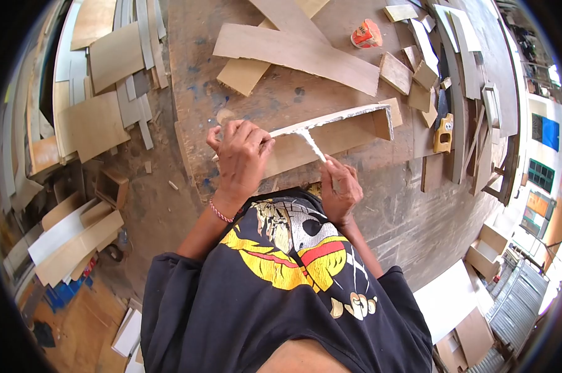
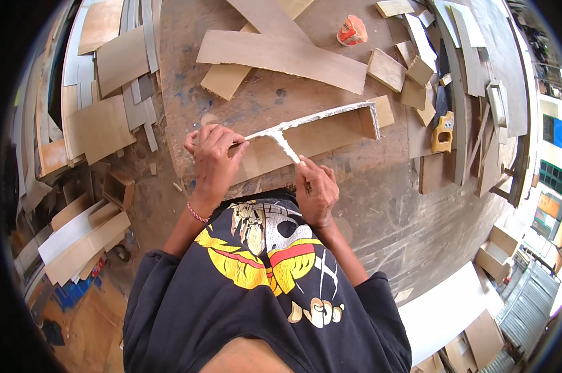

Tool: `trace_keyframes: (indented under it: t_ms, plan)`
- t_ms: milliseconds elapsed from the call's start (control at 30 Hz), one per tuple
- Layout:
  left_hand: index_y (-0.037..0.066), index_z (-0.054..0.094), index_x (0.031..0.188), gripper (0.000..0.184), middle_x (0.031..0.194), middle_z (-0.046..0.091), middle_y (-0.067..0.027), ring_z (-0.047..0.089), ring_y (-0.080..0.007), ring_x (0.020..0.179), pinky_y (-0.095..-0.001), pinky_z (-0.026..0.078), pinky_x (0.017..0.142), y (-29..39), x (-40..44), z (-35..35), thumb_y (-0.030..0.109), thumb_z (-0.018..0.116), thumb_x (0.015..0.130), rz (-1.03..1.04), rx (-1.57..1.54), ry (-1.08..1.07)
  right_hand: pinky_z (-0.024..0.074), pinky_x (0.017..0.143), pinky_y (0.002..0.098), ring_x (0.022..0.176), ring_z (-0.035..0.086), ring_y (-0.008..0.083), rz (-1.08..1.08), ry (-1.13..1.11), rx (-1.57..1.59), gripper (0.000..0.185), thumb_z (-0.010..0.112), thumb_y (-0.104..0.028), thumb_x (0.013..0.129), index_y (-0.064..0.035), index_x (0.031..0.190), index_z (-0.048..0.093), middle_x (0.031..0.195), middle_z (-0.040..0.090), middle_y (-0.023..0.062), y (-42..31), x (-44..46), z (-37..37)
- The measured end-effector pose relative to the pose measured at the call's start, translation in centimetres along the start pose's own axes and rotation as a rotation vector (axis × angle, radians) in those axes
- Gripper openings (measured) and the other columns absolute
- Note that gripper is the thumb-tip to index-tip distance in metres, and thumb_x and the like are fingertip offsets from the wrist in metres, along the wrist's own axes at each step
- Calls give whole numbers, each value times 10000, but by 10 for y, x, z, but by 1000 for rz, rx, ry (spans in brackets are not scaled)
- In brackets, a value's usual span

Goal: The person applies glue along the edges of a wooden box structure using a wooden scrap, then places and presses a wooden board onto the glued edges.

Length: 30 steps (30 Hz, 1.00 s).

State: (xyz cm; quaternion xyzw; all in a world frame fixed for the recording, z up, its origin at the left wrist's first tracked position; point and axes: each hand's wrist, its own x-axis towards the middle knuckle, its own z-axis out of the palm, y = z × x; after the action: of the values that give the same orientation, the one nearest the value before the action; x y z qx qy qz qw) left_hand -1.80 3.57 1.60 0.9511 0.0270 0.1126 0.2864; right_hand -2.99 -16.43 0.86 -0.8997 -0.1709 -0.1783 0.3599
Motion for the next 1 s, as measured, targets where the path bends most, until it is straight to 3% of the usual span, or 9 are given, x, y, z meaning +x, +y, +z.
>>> trace_keyframes:
  t_ms: [100, 167, 200, 533, 800, 1000]
  plan:
    - [139, 650, 744, 125, 805, 587, 37, 521, -162, 941, -400, 246, 913, 1, 1, -1, 158, 753, 676, -7, 8, -5, 495, 673, 282, 719, 672, 196, 141, 57, 0, 139, 675, 7, 781, -12, 908, 622, 847, 689, 116, -4, 6, -5]
    - [139, 650, 742, 121, 801, 586, 36, 521, -163, 938, -400, 247, 913, 1, 1, -1, 159, 752, 679, -6, 4, -6, 487, 643, 237, 680, 657, 145, 573, 83, 201, 106, 653, -19, 817, 6, 907, 602, 817, 684, 121, -3, 12, -2]
    - [139, 652, 744, 119, 798, 586, 36, 521, -163, 936, -401, 247, 912, 1, 1, -1, 162, 750, 681, -1, 2, -5, 474, 586, 209, 647, 631, 106, 622, 108, 339, 103, 617, -44, 859, 21, 925, 571, 794, 679, 111, 3, 14, 3]
    - [140, 644, 725, 106, 804, 576, 32, 501, -172, 931, -444, 237, 911, -3, 1, 4, 161, 737, 679, 24, -20, -3, 451, 533, 219, 605, 561, 68, 686, 21, 458, 95, 574, -64, 895, 3, 950, 535, 767, 672, 82, 7, -6, 23]
    - [140, 655, 774, 133, 839, 587, 34, 509, -167, 958, -423, 239, 915, -3, 0, 0, 154, 744, 676, 17, -6, -12, 494, 583, 278, 652, 659, 180, 551, -192, 371, 107, 614, -52, 851, -3, 922, 550, 739, 673, 118, -7, -11, 33]
    - [133, 656, 803, 169, 869, 596, 28, 512, -172, 982, -403, 243, 919, -7, -2, -9, 147, 755, 668, -35, 29, -36, 505, 598, 290, 693, 668, 186, 601, -230, 437, 90, 600, -57, 863, 0, 909, 546, 755, 673, 113, -16, -7, 30]
